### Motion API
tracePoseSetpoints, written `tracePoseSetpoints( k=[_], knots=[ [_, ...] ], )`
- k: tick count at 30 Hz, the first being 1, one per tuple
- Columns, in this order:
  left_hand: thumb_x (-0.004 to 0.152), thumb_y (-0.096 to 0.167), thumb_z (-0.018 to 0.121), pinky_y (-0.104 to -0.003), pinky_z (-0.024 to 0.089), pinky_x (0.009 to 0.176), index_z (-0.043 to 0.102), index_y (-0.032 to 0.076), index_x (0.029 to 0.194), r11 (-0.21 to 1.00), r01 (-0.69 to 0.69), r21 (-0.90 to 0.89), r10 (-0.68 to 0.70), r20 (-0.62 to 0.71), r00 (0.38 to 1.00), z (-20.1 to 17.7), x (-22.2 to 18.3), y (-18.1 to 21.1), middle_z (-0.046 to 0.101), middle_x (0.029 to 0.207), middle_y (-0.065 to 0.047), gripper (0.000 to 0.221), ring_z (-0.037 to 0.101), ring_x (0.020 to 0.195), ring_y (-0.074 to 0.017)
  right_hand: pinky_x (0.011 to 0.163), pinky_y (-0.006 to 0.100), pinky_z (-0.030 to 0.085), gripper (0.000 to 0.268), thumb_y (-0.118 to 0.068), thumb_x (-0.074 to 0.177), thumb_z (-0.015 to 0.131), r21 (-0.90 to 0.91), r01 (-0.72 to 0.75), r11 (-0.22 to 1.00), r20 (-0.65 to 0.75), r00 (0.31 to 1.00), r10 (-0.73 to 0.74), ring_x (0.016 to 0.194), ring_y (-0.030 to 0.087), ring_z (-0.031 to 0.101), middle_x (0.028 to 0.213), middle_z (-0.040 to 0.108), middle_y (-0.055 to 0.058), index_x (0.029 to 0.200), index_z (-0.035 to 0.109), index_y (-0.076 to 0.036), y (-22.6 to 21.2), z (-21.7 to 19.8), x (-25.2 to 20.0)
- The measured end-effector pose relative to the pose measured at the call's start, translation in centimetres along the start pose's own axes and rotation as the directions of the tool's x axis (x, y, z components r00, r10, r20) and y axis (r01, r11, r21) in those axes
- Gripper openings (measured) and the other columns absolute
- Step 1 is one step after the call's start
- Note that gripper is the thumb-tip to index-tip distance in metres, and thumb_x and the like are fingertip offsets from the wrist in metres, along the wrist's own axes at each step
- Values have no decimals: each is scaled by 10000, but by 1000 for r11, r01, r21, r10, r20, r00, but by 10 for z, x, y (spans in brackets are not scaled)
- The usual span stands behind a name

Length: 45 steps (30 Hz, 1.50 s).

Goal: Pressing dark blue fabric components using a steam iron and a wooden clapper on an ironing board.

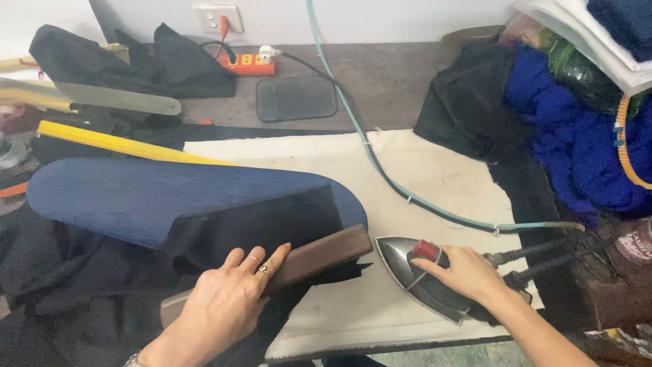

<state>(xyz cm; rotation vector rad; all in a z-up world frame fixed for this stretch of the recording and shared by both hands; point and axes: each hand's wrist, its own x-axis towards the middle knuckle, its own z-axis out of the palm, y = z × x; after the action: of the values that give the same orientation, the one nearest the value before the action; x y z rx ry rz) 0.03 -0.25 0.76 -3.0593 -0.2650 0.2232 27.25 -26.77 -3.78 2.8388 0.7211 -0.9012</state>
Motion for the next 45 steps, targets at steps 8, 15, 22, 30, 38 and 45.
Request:
tracePoseSetpoints(
  k=[8, 15, 22, 30, 38, 45],
  knots=[
    [667, 426, 765, -408, 555, 572, 462, 181, 1300, 988, -20, -154, 5, -92, 996, -4, 5, -42, 569, 1074, 36, 743, 554, 918, -228, 756, 402, 479, 687, -751, 749, 511, 57, 17, 998, -5, 1000, -16, 979, 313, 649, 981, 710, 110, 941, 687, -115, -33, -24, 15],
    [699, 451, 705, -417, 488, 917, 528, 193, 1290, 943, 292, -159, -313, -128, 941, -17, 21, -186, 598, 1226, -43, 669, 563, 1148, -286, 757, 426, 463, 648, -753, 781, 446, 52, -9, 999, -132, 991, 16, 918, 388, 629, 909, 705, 131, 899, 591, -133, -41, -28, 33],
    [740, 517, 641, -463, 514, 831, 492, 251, 1356, 871, 451, -196, -440, 98, 893, 2, 10, -267, 587, 1157, -3, 687, 614, 1097, -255, 877, 342, 431, 205, -240, 890, 612, 93, 579, 810, -756, 570, -321, 966, 228, 585, 984, 645, 55, 996, 646, -68, -65, 6, -2],
    [712, 597, 642, -438, 461, 920, 478, 193, 1441, 952, 290, 101, -219, -438, 872, 16, 15, -243, 573, 1225, -76, 850, 566, 1034, -317, 1102, 377, 438, 691, -158, 715, 782, 876, 236, 420, -153, 963, -223, 1306, 205, 546, 1369, 585, 103, 1332, 472, -150, -79, 57, -2],
    [798, 490, 697, -447, 448, 719, 592, 170, 1020, 923, 103, -372, -198, -226, 954, 38, 54, -120, 594, 937, -47, 403, 576, 877, -302, 869, 282, 435, 385, -82, 730, 806, 892, 239, 384, -93, 928, -362, 983, 107, 554, 1079, 613, 9, 1066, 621, -49, -75, 106, 8],
    [872, 523, 565, -478, 490, 664, 514, 222, 912, 732, 459, -504, -446, 156, 881, 33, 35, -81, 700, 816, -23, 308, 673, 805, -321, 739, 225, 435, 214, 10, 834, 597, 742, 397, 540, -385, 912, -141, 784, 120, 604, 870, 701, 17, 928, 755, -100, -72, 57, 23]
  ],
)
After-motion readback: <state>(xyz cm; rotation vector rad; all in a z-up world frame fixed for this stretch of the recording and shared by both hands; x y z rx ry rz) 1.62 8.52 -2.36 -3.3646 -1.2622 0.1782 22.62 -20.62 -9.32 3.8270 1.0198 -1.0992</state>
